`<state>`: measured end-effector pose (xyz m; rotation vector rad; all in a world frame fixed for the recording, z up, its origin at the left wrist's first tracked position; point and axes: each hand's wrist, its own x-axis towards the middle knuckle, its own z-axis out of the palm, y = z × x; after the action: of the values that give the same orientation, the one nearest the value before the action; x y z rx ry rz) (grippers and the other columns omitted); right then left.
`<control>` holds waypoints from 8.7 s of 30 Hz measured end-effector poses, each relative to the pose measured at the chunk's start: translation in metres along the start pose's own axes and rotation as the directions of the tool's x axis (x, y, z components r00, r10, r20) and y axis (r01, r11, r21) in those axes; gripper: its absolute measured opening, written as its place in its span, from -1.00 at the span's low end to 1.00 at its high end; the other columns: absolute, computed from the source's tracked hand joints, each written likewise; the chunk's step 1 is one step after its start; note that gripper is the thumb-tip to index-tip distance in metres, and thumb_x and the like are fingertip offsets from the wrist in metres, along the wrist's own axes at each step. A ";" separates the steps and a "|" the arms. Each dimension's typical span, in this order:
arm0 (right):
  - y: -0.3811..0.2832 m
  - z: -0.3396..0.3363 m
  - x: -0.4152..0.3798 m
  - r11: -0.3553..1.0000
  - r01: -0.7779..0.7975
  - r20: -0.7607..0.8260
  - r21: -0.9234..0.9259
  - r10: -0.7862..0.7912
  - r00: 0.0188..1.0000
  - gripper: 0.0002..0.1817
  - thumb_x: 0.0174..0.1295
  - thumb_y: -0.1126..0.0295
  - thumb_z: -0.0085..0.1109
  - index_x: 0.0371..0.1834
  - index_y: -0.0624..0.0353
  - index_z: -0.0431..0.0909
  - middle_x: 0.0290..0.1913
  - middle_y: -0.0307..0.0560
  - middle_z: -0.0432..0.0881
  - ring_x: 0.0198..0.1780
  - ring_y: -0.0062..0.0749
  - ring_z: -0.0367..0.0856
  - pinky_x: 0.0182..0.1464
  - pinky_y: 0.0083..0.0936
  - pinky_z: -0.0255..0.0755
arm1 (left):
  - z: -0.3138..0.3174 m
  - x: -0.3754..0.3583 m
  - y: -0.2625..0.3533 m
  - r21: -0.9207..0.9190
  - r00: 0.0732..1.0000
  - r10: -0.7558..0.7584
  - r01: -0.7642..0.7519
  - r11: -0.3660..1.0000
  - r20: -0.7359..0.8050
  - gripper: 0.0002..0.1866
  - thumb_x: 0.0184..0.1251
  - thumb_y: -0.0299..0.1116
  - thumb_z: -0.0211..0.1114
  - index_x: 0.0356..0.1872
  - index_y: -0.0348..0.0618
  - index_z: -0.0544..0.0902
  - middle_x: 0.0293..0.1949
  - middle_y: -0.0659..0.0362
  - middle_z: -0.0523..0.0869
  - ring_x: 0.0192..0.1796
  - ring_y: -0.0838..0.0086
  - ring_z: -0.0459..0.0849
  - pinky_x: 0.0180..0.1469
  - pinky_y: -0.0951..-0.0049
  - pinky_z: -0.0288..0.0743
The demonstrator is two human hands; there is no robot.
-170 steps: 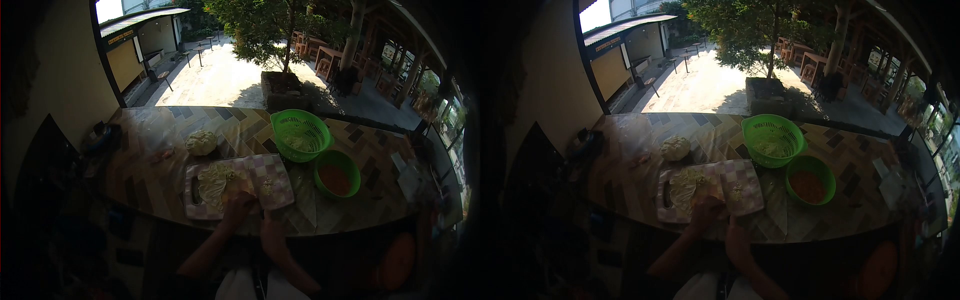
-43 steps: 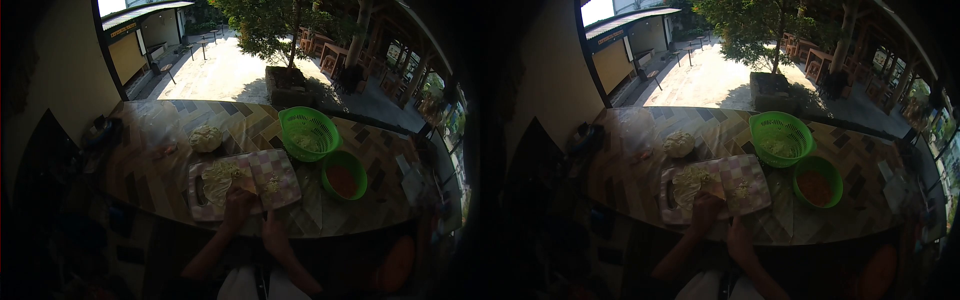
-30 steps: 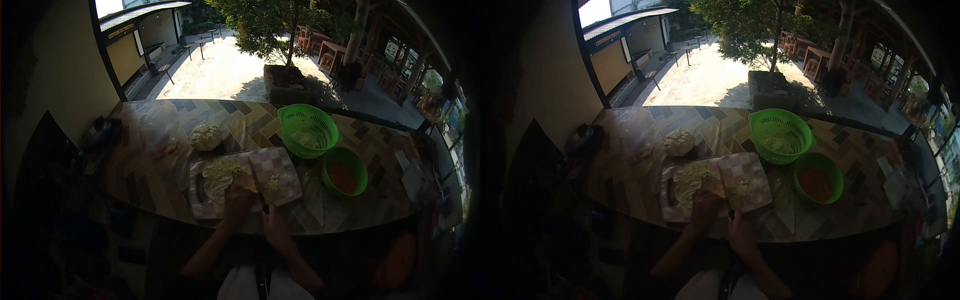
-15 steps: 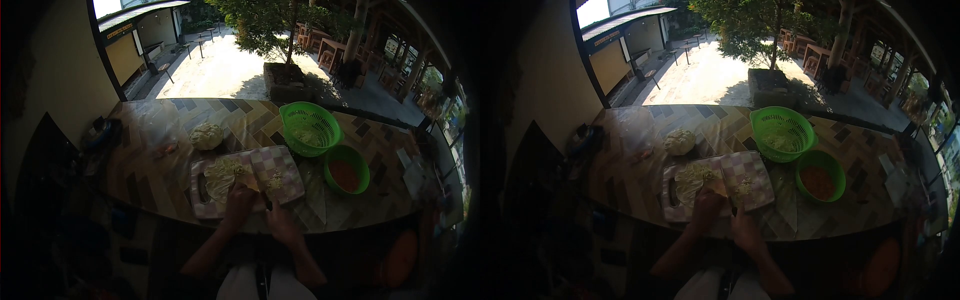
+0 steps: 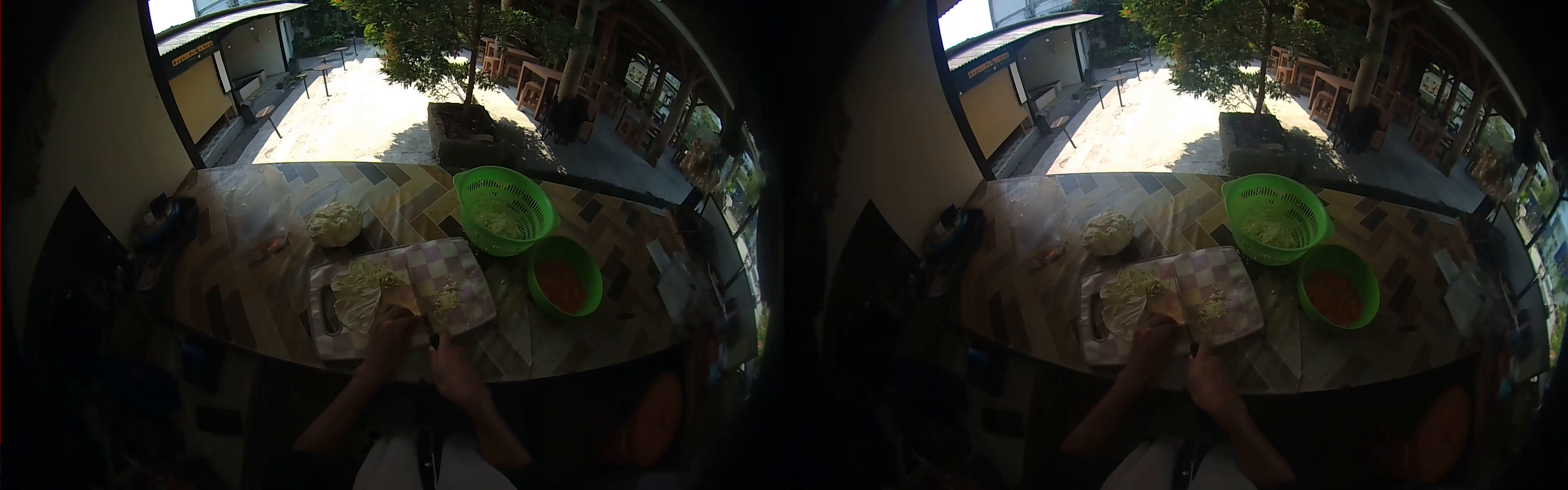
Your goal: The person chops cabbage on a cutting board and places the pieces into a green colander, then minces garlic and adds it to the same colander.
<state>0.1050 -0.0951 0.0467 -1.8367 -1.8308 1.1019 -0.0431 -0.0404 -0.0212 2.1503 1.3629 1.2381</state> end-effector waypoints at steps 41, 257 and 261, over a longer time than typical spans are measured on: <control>0.010 0.036 0.014 0.991 0.027 -0.107 -0.132 -0.042 0.993 -0.48 0.34 0.37 -0.05 0.29 0.38 0.09 -0.29 0.41 0.60 -0.19 0.36 0.58 -0.15 0.05 0.48 | -0.014 0.003 0.005 -0.055 1.000 0.021 -0.021 0.998 0.014 -0.84 0.11 -0.52 0.24 -0.31 -0.31 0.72 -0.34 -0.01 0.70 -0.17 0.13 0.63 -0.05 0.22 0.50; 0.046 -0.026 0.049 0.984 0.134 -0.097 -0.117 -0.146 0.985 -0.65 0.43 0.26 -0.17 0.09 0.33 0.21 -0.30 0.42 0.62 -0.16 0.35 0.59 -0.18 0.13 0.45 | 0.038 0.027 0.021 -0.005 0.999 -0.042 0.042 0.999 0.025 -0.84 0.05 -0.48 0.23 -0.34 -0.29 0.70 -0.34 -0.02 0.69 -0.14 0.10 0.61 -0.11 0.18 0.49; 0.041 -0.040 0.029 0.995 0.100 -0.010 0.009 -0.100 0.995 -0.60 0.43 0.24 -0.17 0.13 0.37 0.24 -0.16 0.48 0.58 -0.06 0.36 0.55 -0.05 0.12 0.41 | 0.035 0.026 0.022 -0.048 0.994 -0.109 0.109 0.993 0.000 -0.82 0.10 -0.46 0.24 -0.31 -0.30 0.72 -0.32 -0.03 0.71 -0.14 0.12 0.65 -0.10 0.20 0.49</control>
<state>0.1584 -0.0613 0.0351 -1.7216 -1.8868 1.0622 0.0014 -0.0231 -0.0145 2.0146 1.4163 1.2195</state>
